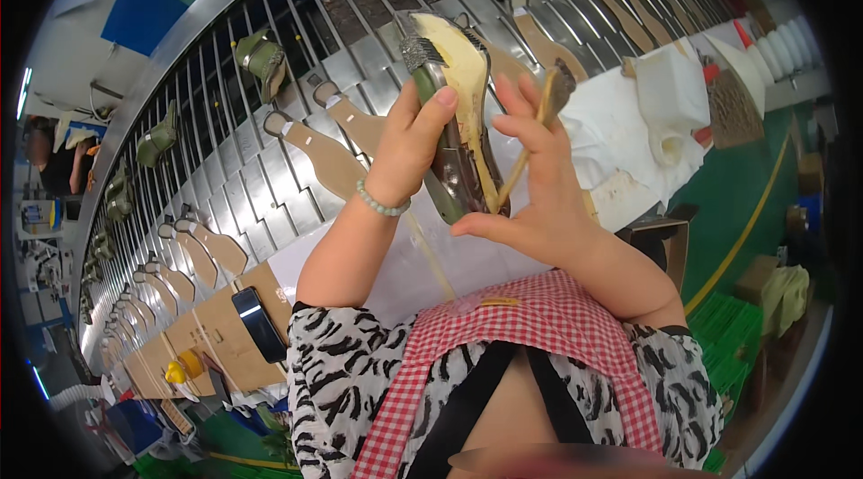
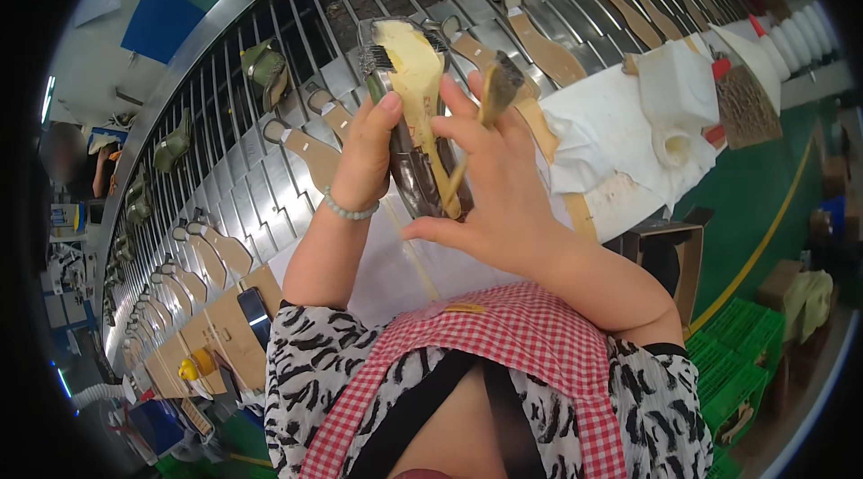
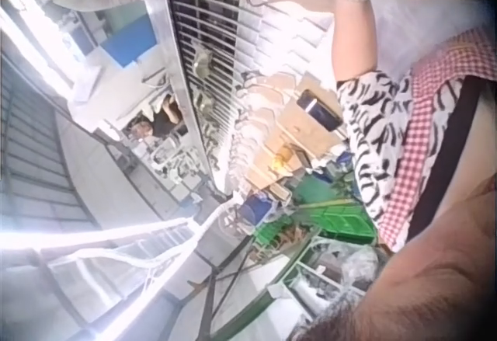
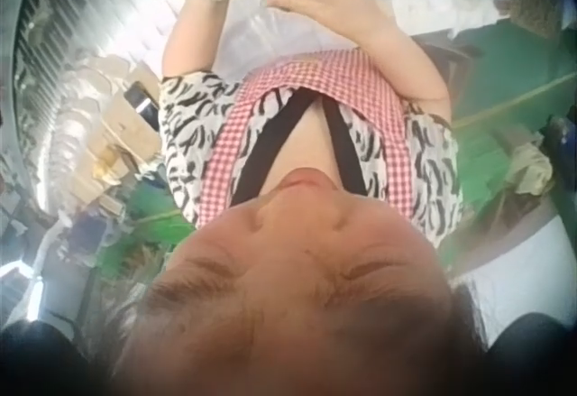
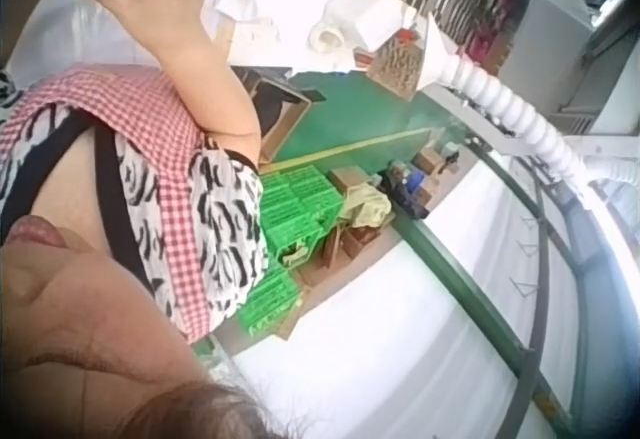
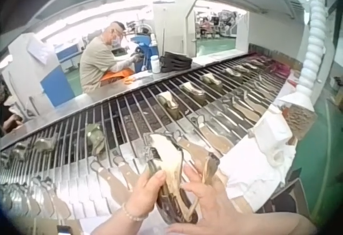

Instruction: Apply adhesive to shoe outsoles and midsoles using a brush at a manufacturing station.

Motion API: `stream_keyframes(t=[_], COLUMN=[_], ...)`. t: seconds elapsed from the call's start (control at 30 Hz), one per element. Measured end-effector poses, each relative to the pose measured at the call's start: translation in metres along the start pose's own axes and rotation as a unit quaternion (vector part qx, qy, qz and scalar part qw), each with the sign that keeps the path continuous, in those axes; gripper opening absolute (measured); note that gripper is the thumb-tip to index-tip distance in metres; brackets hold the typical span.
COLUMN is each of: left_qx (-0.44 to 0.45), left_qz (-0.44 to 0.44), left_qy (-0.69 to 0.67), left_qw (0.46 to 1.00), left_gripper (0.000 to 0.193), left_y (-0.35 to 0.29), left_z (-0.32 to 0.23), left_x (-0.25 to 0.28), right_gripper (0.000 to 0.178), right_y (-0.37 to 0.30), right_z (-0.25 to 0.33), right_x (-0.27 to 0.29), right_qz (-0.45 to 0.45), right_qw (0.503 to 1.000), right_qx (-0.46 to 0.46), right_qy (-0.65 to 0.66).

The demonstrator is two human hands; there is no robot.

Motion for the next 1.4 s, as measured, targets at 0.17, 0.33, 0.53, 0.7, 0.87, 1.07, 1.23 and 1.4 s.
stream_keyframes(t=[0.17, 0.33, 0.53, 0.7, 0.87, 1.07, 1.23, 1.4], left_qx=[-0.013, -0.023, 0.000, 0.012, 0.109, 0.156, -0.038, -0.166], left_qz=[0.009, 0.009, 0.028, 0.022, -0.005, 0.004, -0.140, -0.178], left_qy=[0.004, 0.034, 0.041, 0.017, -0.076, -0.292, -0.271, -0.139], left_qw=[1.000, 0.999, 0.999, 1.000, 0.991, 0.944, 0.952, 0.960], left_gripper=[0.049, 0.051, 0.050, 0.051, 0.053, 0.064, 0.043, 0.048], left_y=[-0.007, -0.010, -0.011, -0.004, 0.008, 0.063, 0.139, 0.229], left_z=[0.003, 0.008, 0.009, 0.020, 0.036, 0.027, -0.033, -0.053], left_x=[-0.015, -0.015, -0.017, -0.007, 0.023, 0.076, 0.168, 0.216], right_gripper=[0.099, 0.100, 0.099, 0.092, 0.055, 0.018, 0.016, 0.015], right_y=[-0.002, -0.002, 0.004, 0.009, -0.008, -0.059, -0.078, -0.080], right_z=[-0.006, -0.019, -0.023, -0.025, -0.036, -0.080, -0.107, -0.127], right_x=[0.000, 0.000, 0.005, 0.030, 0.061, 0.080, 0.082, 0.075], right_qz=[-0.025, -0.039, -0.058, -0.113, -0.182, -0.165, -0.187, -0.145], right_qw=[0.997, 0.997, 0.994, 0.991, 0.974, 0.949, 0.925, 0.932], right_qx=[0.000, -0.010, -0.018, -0.015, -0.062, -0.244, -0.310, -0.328], right_qy=[-0.074, -0.070, -0.093, -0.065, 0.123, 0.110, 0.115, 0.049])
Point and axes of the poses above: each hand's wrist, its own y-axis towards the middle knuckle, its own x-axis out of the back of the hand, z = x × y, the point moved 10 cm from there along y, towards the middle knuckle, and after that the axes turned 11 degrees about -z, right-handed, at the moved point
